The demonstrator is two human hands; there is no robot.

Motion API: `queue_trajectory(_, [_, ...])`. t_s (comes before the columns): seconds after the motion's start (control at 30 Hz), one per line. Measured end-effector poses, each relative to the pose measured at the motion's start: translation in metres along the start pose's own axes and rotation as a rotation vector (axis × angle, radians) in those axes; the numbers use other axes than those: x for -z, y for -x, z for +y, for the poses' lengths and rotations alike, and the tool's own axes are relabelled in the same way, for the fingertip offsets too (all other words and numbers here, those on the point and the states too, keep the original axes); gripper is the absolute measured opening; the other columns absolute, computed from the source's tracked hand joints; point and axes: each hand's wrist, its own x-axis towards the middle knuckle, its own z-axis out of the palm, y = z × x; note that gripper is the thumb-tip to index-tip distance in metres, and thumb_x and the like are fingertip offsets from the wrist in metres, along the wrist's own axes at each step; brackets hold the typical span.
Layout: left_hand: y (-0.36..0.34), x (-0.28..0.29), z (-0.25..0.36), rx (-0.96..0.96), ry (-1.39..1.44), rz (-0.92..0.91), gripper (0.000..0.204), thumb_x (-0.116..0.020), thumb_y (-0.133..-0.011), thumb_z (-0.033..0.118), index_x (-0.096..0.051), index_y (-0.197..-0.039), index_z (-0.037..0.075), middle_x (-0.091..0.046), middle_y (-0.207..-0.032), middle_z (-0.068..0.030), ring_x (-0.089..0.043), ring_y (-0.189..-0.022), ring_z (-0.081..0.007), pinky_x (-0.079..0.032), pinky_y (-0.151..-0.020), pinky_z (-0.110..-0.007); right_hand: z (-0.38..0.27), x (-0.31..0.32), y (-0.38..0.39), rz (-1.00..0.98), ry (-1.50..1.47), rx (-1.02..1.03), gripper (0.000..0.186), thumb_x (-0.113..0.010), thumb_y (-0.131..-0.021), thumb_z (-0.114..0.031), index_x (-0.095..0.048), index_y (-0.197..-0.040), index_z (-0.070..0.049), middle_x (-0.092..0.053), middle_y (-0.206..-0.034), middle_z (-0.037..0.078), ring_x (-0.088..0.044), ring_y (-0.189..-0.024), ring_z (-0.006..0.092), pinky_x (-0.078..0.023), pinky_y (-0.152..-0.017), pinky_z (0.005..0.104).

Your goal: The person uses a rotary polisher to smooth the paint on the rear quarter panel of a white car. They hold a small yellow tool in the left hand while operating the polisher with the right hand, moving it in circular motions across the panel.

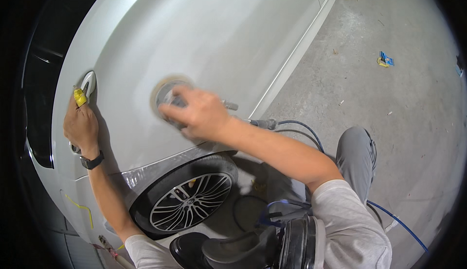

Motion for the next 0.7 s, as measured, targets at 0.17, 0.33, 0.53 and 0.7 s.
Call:
queue_trajectory(0.17, [0.0, 0.003, 0.004, 0.034, -0.024, -0.043, 0.027, -0.06, -0.107, 0.03, -0.077, -0.121, 0.016, -0.078, -0.091, -0.0153, -0.074, -0.084, -0.0418, -0.054, -0.072, -0.052, 0.012, 0.007, -0.006, -0.045, 0.073, -0.031, 0.054, -0.09, -0.066, -0.02, -0.079, -0.118, -0.031, -0.072, -0.119, 0.01, -0.077, -0.09, 0.0276, -0.064, -0.069, 0.0376])
queue_trajectory(0.33, [-0.004, -0.001, 0.009, 0.088, -0.089, -0.033, 0.031, -0.058, -0.107, 0.034, -0.08, -0.122, 0.017, -0.078, -0.091, -0.0166, -0.074, -0.085, -0.042, -0.055, -0.073, -0.052, 0.137, 0.066, -0.04, 0.178, 0.12, -0.194, 0.051, -0.096, -0.076, -0.025, -0.079, -0.123, -0.018, -0.075, -0.119, 0.01, -0.076, -0.101, 0.0265, -0.064, -0.085, 0.0392])
queue_trajectory(0.53, [-0.007, 0.002, 0.013, 0.094, -0.117, -0.049, 0.037, -0.055, -0.107, 0.044, -0.081, -0.124, 0.025, -0.079, -0.094, -0.0162, -0.075, -0.089, -0.0427, -0.057, -0.077, -0.053, 0.12, 0.053, -0.024, 0.212, 0.054, -0.252, 0.051, -0.096, -0.075, -0.022, -0.079, -0.123, -0.016, -0.075, -0.118, 0.011, -0.076, -0.102, 0.0266, -0.064, -0.084, 0.0376])
queue_trajectory(0.7, [-0.003, 0.003, 0.002, 0.006, 0.04, 0.004, 0.033, -0.057, -0.106, 0.042, -0.079, -0.121, 0.023, -0.078, -0.092, -0.0141, -0.073, -0.089, -0.0437, -0.056, -0.078, -0.052, -0.018, -0.007, 0.009, -0.056, 0.017, -0.013, 0.055, -0.086, -0.064, -0.014, -0.08, -0.115, -0.032, -0.071, -0.115, 0.008, -0.074, -0.081, 0.026, -0.06, -0.063, 0.0367])
